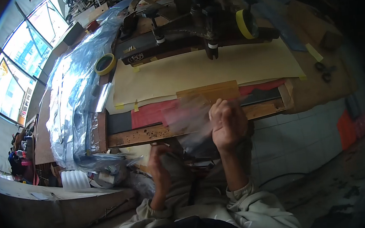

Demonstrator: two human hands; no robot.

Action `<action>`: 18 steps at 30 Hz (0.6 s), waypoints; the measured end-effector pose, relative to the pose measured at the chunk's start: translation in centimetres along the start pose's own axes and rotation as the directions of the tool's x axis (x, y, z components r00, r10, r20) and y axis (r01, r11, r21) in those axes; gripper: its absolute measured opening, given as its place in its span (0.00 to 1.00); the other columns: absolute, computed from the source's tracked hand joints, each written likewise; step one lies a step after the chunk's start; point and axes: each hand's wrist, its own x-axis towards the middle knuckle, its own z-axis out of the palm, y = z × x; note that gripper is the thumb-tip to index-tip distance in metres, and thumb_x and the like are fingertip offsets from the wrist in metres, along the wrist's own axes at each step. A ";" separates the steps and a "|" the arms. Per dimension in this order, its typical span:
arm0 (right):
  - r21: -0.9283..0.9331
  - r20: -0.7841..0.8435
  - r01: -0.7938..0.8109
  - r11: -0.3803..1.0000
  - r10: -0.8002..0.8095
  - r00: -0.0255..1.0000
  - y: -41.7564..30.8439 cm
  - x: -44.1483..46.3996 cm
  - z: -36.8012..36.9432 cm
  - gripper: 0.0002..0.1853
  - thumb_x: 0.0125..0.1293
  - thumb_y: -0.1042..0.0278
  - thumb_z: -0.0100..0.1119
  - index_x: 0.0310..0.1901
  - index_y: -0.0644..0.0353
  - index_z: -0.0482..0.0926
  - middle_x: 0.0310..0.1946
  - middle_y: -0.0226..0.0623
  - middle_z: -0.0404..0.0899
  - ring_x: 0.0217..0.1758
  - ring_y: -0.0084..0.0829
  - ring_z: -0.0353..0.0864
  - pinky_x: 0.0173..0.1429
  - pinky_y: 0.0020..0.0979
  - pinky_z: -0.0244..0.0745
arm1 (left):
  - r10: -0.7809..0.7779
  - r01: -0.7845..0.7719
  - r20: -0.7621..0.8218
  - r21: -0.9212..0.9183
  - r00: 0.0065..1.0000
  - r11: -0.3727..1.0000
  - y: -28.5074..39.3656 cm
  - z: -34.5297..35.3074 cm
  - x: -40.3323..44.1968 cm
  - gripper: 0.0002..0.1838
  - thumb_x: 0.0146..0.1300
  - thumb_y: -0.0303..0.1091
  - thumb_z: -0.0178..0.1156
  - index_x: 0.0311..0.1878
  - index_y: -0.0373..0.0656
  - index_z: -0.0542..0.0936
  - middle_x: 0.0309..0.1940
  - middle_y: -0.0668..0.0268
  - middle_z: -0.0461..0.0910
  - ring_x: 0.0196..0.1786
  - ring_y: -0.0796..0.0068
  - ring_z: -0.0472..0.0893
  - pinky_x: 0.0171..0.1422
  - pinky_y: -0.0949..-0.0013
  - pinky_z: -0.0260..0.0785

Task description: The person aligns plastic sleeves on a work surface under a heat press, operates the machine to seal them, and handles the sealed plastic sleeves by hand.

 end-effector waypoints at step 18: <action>-0.154 -0.015 -0.013 0.988 0.011 1.000 -13.0 -2.9 -6.1 0.14 0.75 0.56 0.45 0.35 0.56 0.70 0.13 0.21 0.57 0.11 0.13 0.49 0.16 0.19 0.43 | -0.522 0.320 0.127 -0.899 0.843 0.298 3.2 0.2 -2.6 0.24 0.73 0.46 0.43 0.67 0.45 0.63 0.58 0.56 0.74 0.56 0.61 0.77 0.59 0.58 0.72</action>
